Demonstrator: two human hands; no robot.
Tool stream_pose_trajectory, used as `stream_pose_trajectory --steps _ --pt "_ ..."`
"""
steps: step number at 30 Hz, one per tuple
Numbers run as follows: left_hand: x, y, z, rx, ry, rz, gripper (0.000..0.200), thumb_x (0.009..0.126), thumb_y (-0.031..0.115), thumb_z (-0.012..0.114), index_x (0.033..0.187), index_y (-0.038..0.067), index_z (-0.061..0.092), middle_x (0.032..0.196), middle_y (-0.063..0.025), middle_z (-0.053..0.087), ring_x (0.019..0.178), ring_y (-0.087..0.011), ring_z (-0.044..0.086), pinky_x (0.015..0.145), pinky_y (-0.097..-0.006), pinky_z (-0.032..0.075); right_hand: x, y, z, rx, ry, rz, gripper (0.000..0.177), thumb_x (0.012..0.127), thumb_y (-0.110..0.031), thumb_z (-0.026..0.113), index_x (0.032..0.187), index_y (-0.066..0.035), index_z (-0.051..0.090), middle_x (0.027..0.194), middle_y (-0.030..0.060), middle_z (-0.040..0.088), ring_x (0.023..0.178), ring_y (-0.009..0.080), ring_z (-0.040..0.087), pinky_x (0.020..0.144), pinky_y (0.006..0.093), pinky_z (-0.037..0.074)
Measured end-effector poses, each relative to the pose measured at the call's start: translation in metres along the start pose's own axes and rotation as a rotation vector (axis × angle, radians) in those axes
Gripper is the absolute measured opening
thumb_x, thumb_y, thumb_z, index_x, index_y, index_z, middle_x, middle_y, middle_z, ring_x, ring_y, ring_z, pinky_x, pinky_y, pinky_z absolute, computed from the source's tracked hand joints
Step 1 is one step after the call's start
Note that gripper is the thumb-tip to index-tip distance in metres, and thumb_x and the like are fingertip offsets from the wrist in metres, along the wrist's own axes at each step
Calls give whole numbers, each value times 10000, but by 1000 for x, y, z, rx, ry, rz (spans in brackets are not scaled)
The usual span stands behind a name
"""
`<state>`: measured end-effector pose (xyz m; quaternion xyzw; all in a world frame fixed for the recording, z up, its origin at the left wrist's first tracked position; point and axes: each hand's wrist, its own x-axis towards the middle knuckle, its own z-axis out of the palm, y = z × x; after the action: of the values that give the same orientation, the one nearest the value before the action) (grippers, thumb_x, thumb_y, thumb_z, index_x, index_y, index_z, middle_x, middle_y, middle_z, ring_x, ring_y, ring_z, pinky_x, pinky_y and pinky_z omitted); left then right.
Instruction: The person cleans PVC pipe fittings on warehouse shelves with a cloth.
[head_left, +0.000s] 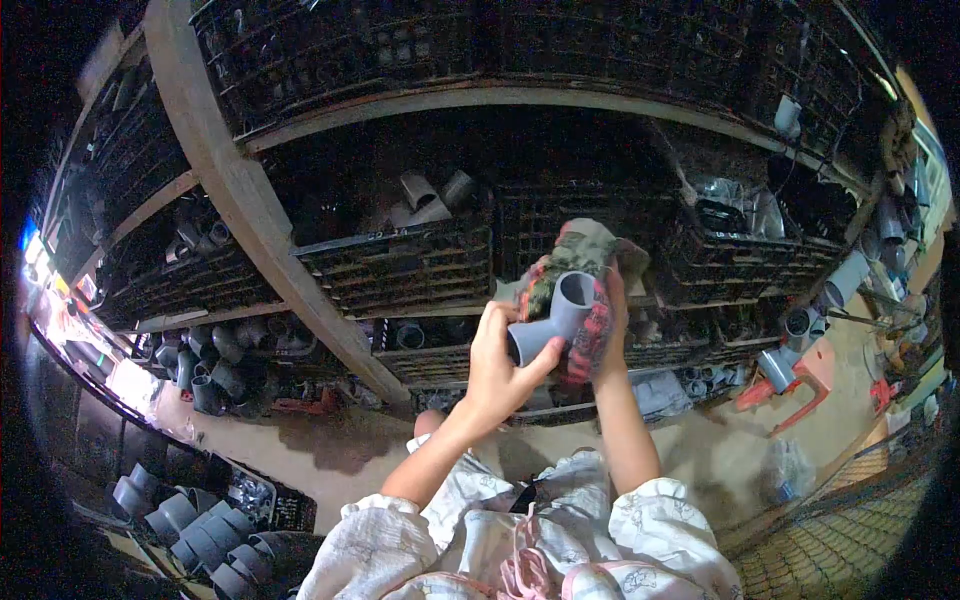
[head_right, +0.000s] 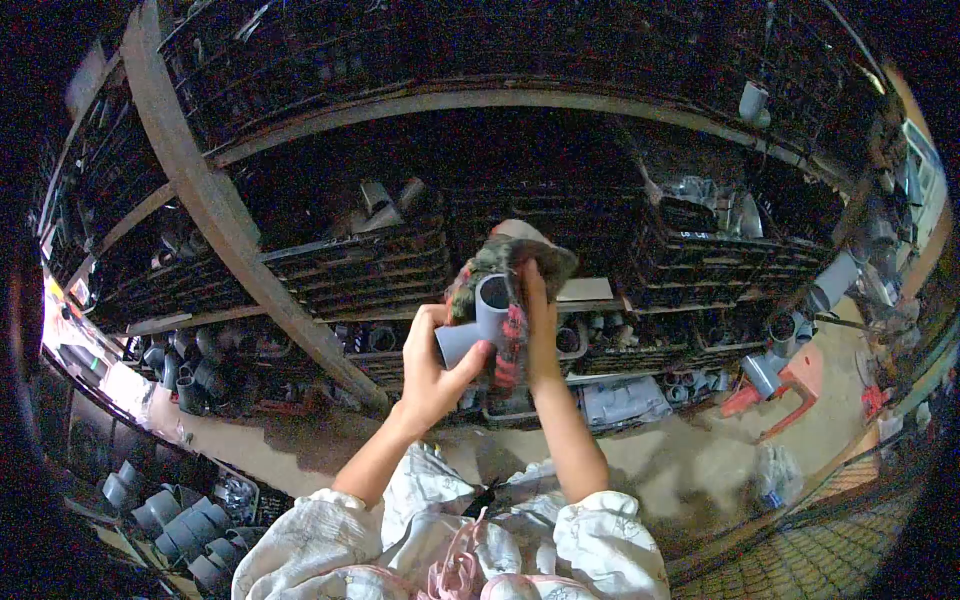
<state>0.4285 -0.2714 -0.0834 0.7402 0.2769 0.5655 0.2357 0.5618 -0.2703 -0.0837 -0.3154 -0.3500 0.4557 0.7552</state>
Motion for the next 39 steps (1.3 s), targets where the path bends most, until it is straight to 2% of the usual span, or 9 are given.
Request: stream_pose_trajectory --steps 3,7,11,14,21,27,34,37,39 --pt "2 0 -11 -24 -184 -151 319 684 234 634 774 -22 465 704 -88 486 624 -208 487 581 -288 406 -6 -9 -8 -44 -146 106 457 859 -406 323 1038 -19 486 942 77 549 830 153 534 781 266 410" --pt "2 7 -4 -600 -321 -761 282 792 308 510 770 27 489 615 11 457 518 -70 435 474 -213 389 -19 -4 -18 -74 -222 87 453 859 -403 323 1033 -19 490 937 79 552 823 152 535 775 263 411" --pt "-1 -12 4 -867 -373 -948 288 784 314 513 793 26 504 609 17 444 466 -45 374 440 -211 361 0 -1 -13 -60 -221 73 450 860 -400 323 1028 -19 494 931 81 555 817 151 535 769 259 412" --pt "-2 -14 8 -713 -284 -891 294 774 313 529 815 23 515 598 24 451 464 -42 374 436 -202 347 4 4 -12 -28 -214 56 448 860 -398 323 1024 -19 497 927 83 557 812 150 536 764 257 412" --pt "3 -9 -4 -434 -360 -608 331 727 277 586 892 -7 543 659 1 527 537 -40 438 462 -195 368 -3 15 -12 -30 -115 -71 443 861 -393 323 1015 -20 504 916 86 562 801 148 537 754 251 413" --pt "-2 -25 -1 -140 -205 -366 405 656 352 647 706 -29 520 552 -79 528 512 -87 474 470 -264 400 5 16 -10 -35 -60 -128 439 862 -389 323 1008 -20 510 908 89 566 792 147 538 745 246 414" --pt "-1 -25 -6 106 -195 -290 471 613 420 663 649 -17 491 496 -133 507 434 -185 503 447 -296 405 18 18 -21 225 -258 11 434 862 -384 323 999 -21 516 898 93 571 781 145 539 734 240 416" --pt "1 -22 -9 194 -175 -250 482 597 431 673 669 -10 492 497 -143 512 448 -246 530 447 -325 417 19 17 -16 213 -189 96 424 867 -373 315 992 -25 522 895 98 575 773 143 539 721 235 416" --pt "2 -23 -10 245 -123 -179 492 589 437 677 675 -6 481 506 -150 520 473 -280 545 451 -341 425 22 26 -4 -185 56 -230 399 871 -365 318 966 -39 528 854 73 573 735 133 532 681 236 418"
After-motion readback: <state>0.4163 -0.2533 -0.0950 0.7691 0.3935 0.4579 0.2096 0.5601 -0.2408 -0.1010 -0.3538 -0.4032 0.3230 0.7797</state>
